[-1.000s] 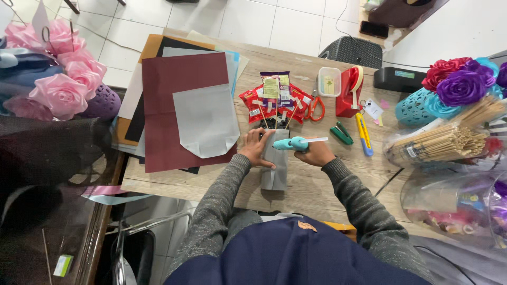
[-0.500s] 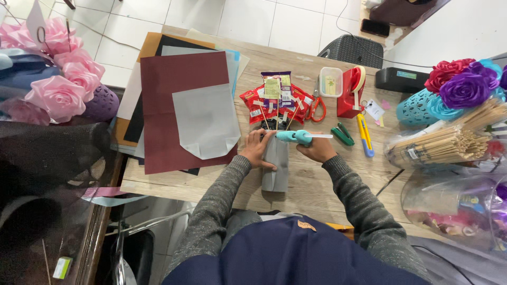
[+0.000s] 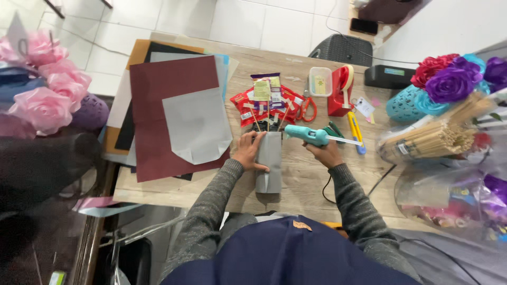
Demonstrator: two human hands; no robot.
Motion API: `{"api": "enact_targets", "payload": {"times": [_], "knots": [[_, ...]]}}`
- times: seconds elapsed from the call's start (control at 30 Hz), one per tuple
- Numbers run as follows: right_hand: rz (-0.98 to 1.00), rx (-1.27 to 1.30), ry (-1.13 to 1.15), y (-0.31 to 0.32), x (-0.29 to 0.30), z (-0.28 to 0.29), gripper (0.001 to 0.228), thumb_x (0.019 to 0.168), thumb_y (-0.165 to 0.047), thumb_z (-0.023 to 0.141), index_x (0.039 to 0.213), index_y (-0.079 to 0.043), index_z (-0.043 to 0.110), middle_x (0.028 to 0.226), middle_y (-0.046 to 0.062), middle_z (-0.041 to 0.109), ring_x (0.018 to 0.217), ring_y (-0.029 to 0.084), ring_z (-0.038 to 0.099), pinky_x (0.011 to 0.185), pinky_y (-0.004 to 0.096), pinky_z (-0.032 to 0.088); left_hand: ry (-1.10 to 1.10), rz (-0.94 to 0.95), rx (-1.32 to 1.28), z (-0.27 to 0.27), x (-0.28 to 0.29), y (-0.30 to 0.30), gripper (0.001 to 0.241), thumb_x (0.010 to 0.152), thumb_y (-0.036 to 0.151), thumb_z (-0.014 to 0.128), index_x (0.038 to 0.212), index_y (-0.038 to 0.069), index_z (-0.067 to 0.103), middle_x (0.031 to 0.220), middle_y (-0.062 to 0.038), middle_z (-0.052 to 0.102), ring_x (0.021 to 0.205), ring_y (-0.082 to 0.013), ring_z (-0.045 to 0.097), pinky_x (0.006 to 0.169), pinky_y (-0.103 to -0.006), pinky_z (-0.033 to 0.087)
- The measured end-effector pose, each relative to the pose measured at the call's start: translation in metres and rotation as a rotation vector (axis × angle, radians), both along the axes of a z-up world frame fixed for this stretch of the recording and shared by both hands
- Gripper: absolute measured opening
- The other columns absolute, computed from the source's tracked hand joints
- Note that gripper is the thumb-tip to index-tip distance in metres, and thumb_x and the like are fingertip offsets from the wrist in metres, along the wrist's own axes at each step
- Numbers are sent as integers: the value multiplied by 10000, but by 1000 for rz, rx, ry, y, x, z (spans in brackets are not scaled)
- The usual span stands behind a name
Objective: The person wraps a rectangular cardboard box with gray paper using a hot glue gun. They apply glue to the paper edges, fold the paper around the box, and press it down to secure the wrapping. The person then places several snack packets on top of the wrapped box.
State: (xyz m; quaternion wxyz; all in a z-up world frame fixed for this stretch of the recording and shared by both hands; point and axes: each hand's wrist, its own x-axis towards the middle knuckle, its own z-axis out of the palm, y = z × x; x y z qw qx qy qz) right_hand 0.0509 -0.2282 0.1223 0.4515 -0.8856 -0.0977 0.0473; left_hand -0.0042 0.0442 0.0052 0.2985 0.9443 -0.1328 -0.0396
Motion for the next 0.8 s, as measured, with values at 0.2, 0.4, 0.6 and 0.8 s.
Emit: {"api": "enact_targets", "payload": {"times": [0.2,0.4,0.6,0.8], "knots": [[-491,99,141,-114,-32,-49,117,632,-127,718,736,-165,756,751,57,721,813,212,705,809,316,525,71,-28,-11,4,5,0,1418,398,717,835,1564,239,184,1352,-127,311,1312,-336,269,1102,-471,216],[-909,82,135,-176,-77,-122,469,663,-173,813,1097,-75,666,1078,165,686,1118,343,619,971,456,488,78,-23,-24,27,2,-1,1415,404,734,837,1562,212,213,1330,-130,321,1262,-344,310,1103,-471,220],[-980,88,-75,-168,-92,-143,419,648,-168,776,1045,-80,677,1017,183,688,1057,337,637,890,467,467,65,-6,12,26,3,-4,1392,408,727,841,1553,225,227,1318,-124,327,1238,-324,331,1074,-447,244],[-924,-355,-276,-173,-124,-110,733,535,-221,828,1170,-45,508,1048,183,604,1019,396,556,933,548,388,46,-5,36,14,5,-3,1410,389,730,845,1555,230,231,1330,-118,328,1232,-313,331,1055,-440,252]]}}
